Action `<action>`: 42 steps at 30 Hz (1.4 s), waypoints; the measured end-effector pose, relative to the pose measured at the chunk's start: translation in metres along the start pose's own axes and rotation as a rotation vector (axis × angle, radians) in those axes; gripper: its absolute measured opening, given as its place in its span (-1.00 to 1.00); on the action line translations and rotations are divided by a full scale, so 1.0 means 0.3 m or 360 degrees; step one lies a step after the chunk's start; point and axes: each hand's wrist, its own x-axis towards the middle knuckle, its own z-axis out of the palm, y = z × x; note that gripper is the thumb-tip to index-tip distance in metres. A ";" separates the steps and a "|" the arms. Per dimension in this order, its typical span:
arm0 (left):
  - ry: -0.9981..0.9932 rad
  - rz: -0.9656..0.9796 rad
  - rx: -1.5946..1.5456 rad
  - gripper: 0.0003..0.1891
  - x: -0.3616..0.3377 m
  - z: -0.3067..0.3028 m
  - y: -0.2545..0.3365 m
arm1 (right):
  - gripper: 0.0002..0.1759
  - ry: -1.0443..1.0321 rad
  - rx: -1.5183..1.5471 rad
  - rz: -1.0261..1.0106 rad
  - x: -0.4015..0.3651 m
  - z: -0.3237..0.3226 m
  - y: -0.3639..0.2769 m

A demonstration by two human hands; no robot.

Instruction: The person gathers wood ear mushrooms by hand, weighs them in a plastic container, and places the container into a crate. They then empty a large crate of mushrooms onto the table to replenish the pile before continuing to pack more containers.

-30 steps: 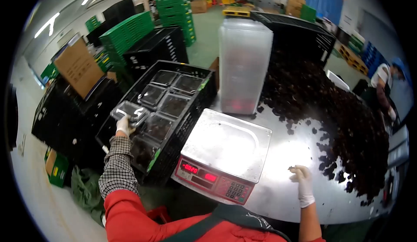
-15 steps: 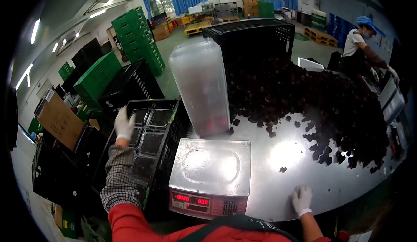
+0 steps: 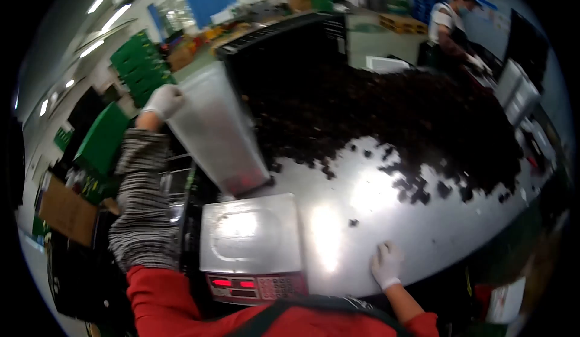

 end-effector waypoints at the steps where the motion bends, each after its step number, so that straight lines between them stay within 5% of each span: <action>1: 0.0052 -0.0021 -0.0034 -0.76 0.024 0.029 -0.029 | -0.63 0.0008 -0.0002 0.0007 -0.010 0.005 0.009; 6: 0.0643 0.0125 0.0226 -0.72 -0.017 0.006 -0.005 | -0.61 0.0007 0.0008 0.0049 -0.011 0.028 0.029; 7: 0.0848 0.0352 0.0250 -0.74 -0.058 -0.013 0.021 | -0.60 0.0017 0.0024 0.0052 -0.013 0.038 0.037; 11: 0.0999 0.0360 -0.0093 -0.77 -0.427 -0.077 0.278 | -0.56 -0.0035 0.0068 0.0070 -0.012 0.028 0.038; 14: 0.0655 0.0514 -0.0324 -0.84 -0.818 0.019 0.376 | -0.53 -0.0005 0.0249 -0.0051 -0.015 0.020 0.058; 21: -0.0161 0.0139 -0.0136 -0.75 -1.348 0.359 0.581 | -0.37 -0.0393 0.0237 -0.0433 0.073 -0.084 0.141; 23: -0.0356 -0.0014 -0.0072 -0.74 -1.370 0.377 0.618 | -0.33 -0.0406 0.0211 -0.0543 0.157 -0.045 0.131; 26: 0.0112 0.0138 -0.0231 -0.66 -1.249 0.231 0.894 | -0.32 -0.0276 0.0133 -0.0537 0.331 0.074 0.123; 28: -0.0071 0.0302 -0.0750 -0.55 -1.214 0.248 0.997 | -0.32 -0.0243 0.0043 -0.0519 0.450 0.140 0.151; 32: -0.0250 0.0413 -0.0900 -0.62 -1.078 0.602 1.187 | -0.33 -0.0519 -0.0182 -0.0490 0.598 0.203 0.189; 34: -0.0074 0.0295 -0.0877 -0.66 -0.997 0.820 1.264 | -0.32 -0.0519 -0.0221 -0.0609 0.577 0.188 0.203; 39: -0.0576 0.0044 -0.0972 -0.78 -0.929 0.970 1.291 | -0.34 -0.0584 -0.0043 -0.0803 0.310 -0.032 0.335; 42: -0.0256 -0.0310 -0.1466 -0.78 -0.976 0.955 1.266 | -0.33 -0.0516 0.0057 -0.0345 0.128 -0.209 0.413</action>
